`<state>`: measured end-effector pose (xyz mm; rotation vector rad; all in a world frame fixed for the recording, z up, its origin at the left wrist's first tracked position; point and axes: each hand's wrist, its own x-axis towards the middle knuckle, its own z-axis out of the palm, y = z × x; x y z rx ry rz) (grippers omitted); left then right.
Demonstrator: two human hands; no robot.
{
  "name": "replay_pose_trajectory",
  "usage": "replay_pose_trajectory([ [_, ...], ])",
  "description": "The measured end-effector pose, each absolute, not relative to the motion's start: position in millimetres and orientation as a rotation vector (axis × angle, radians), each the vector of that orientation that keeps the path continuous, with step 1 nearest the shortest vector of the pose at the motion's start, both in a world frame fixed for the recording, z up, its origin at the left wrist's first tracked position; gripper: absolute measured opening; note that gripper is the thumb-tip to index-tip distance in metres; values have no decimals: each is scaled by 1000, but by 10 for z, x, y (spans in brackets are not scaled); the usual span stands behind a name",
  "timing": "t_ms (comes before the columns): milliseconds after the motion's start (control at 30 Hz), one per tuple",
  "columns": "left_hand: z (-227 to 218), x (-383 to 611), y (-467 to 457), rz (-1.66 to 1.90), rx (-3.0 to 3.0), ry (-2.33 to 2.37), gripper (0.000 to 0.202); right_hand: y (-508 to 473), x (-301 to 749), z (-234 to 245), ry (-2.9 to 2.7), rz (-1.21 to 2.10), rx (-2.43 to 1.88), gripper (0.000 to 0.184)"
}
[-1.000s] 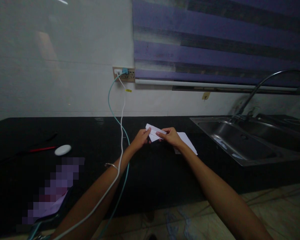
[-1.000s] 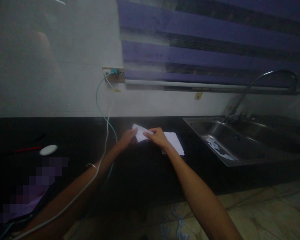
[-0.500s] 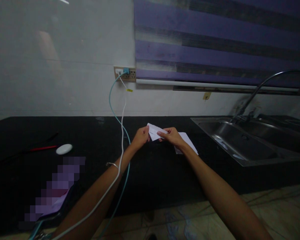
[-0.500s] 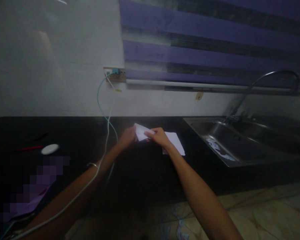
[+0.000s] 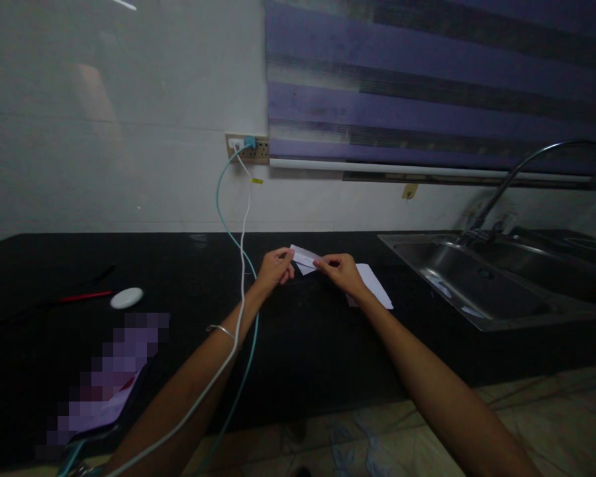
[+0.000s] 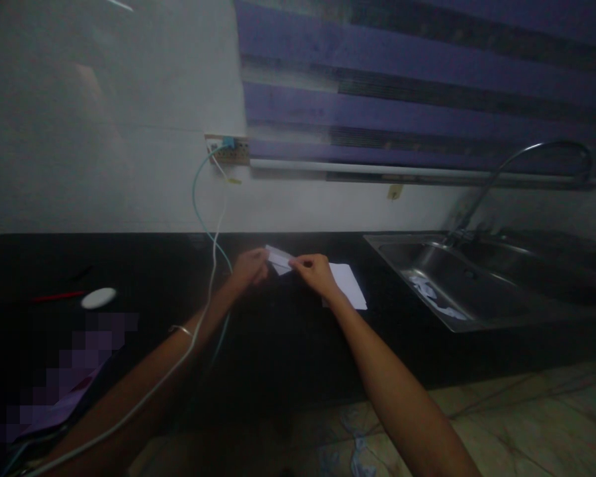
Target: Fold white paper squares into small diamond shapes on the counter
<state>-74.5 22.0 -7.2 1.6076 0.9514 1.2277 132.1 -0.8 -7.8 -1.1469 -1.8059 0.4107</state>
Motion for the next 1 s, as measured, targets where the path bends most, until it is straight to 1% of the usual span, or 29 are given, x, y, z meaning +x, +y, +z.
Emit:
replay_pose_trajectory([
  [100,-89,-734,212,1207,1489,838,46,-30,1322,-56,-1788,225,-1162,29],
  [167,-90,-720,192,1197,1430,764,46,-45,1327,-47,-1803,250,-1194,30],
  [333,-25,-696,97,1164,1342,705,40,-59,1301,-53,-1727,439,-1229,35],
  [500,41,-697,38,1174,1289,756,35,-87,1255,-12,-1477,958,-1090,46],
  [600,31,-692,54,1174,1282,766,35,-112,1240,18,-1315,1132,-1027,47],
  [700,0,-687,90,1171,1286,762,36,-114,1224,16,-1219,1258,-971,44],
  [800,-18,-692,110,1178,1297,748,37,-98,1204,-6,-1179,1343,-900,37],
  [900,-5,-701,93,1156,1338,695,37,-81,1194,-24,-1166,1335,-869,30],
  [1000,14,-700,61,1125,1396,669,37,-78,1196,-23,-1170,1313,-872,29],
])
